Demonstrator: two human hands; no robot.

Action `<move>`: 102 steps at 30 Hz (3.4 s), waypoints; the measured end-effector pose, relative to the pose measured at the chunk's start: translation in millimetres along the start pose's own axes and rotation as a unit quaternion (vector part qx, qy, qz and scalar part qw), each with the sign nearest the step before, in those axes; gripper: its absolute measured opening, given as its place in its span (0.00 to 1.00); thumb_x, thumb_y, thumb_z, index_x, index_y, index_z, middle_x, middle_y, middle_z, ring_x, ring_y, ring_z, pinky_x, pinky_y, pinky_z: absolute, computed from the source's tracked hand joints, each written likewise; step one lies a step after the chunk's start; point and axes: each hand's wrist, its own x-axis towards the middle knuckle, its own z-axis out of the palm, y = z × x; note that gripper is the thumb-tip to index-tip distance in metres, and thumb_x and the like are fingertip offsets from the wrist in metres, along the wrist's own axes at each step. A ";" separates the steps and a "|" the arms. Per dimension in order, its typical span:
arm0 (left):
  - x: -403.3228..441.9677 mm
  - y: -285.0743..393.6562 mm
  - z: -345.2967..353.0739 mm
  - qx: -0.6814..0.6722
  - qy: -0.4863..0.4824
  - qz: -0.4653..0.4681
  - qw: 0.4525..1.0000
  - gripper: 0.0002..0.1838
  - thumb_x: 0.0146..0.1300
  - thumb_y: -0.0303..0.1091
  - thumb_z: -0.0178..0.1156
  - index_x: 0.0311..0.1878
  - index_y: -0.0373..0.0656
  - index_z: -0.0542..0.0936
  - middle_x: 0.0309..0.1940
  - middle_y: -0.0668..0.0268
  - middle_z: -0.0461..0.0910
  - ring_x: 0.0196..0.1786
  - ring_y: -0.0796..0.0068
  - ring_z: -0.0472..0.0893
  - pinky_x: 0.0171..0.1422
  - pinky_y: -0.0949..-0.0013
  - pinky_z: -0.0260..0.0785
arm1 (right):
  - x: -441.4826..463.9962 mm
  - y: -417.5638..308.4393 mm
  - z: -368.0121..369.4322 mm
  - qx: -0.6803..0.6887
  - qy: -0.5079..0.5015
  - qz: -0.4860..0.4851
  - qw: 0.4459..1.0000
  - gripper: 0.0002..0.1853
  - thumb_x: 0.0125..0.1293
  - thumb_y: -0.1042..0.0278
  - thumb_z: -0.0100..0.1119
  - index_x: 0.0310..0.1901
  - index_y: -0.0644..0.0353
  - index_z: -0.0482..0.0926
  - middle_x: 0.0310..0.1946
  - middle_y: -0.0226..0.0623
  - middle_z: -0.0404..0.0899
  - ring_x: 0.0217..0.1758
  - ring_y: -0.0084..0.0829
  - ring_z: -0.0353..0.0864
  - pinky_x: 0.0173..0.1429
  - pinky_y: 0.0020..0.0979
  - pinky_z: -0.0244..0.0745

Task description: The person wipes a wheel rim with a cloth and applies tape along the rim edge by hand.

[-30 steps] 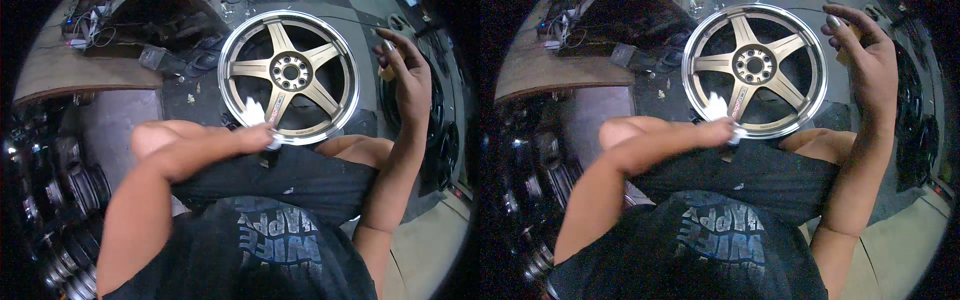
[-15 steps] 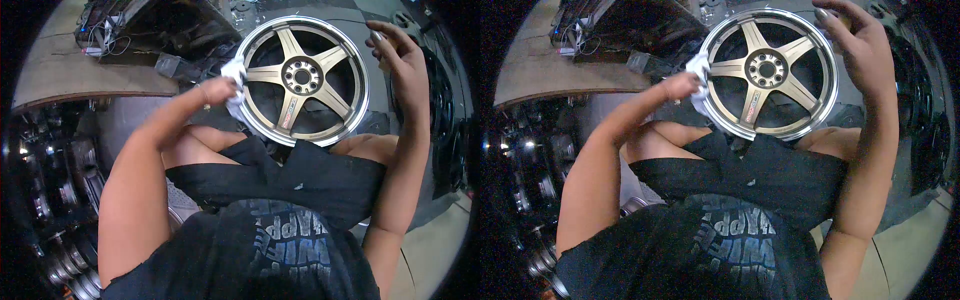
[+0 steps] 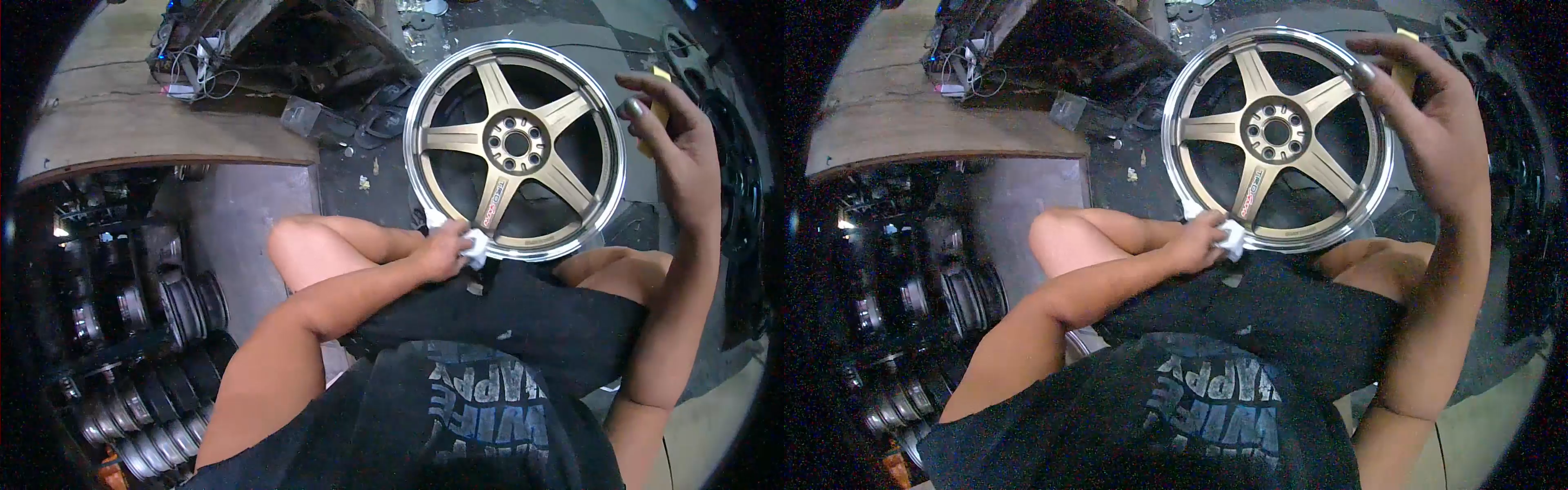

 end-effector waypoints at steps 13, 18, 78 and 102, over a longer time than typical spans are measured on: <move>40.4 -101.8 -22.0 -0.010 0.298 -0.470 0.831 0.31 0.73 0.43 0.64 0.65 0.29 0.64 0.53 0.26 0.83 0.56 0.24 0.83 0.64 0.38 0.75 | -37.1 21.8 -49.4 -0.049 0.036 0.106 0.993 0.18 0.77 0.67 0.63 0.64 0.64 0.84 0.49 0.33 0.86 0.49 0.20 0.82 0.51 0.22 0.73; 114.5 -167.1 -128.3 0.091 0.218 -0.366 0.900 0.25 0.76 0.46 0.62 0.59 0.30 0.76 0.54 0.34 0.85 0.58 0.31 0.84 0.65 0.38 0.75 | -47.0 36.6 -68.5 -0.068 0.067 0.117 0.989 0.20 0.77 0.67 0.62 0.66 0.63 0.83 0.49 0.32 0.85 0.49 0.19 0.80 0.51 0.21 0.71; 302.8 -197.7 -194.1 0.154 0.182 -0.288 0.927 0.27 0.72 0.53 0.60 0.50 0.35 0.89 0.52 0.37 0.87 0.59 0.36 0.86 0.67 0.43 0.77 | -28.5 16.3 -65.1 0.045 0.120 0.122 0.984 0.20 0.70 0.66 0.66 0.59 0.68 0.83 0.45 0.37 0.84 0.51 0.27 0.83 0.60 0.28 0.76; 321.5 -237.6 -177.6 0.212 0.102 -0.339 0.911 0.30 0.77 0.54 0.51 0.56 0.34 0.87 0.59 0.39 0.85 0.63 0.36 0.84 0.69 0.40 0.75 | -61.0 35.0 -94.4 0.059 0.153 0.070 0.984 0.25 0.75 0.55 0.65 0.62 0.68 0.81 0.43 0.36 0.82 0.45 0.23 0.79 0.52 0.26 0.73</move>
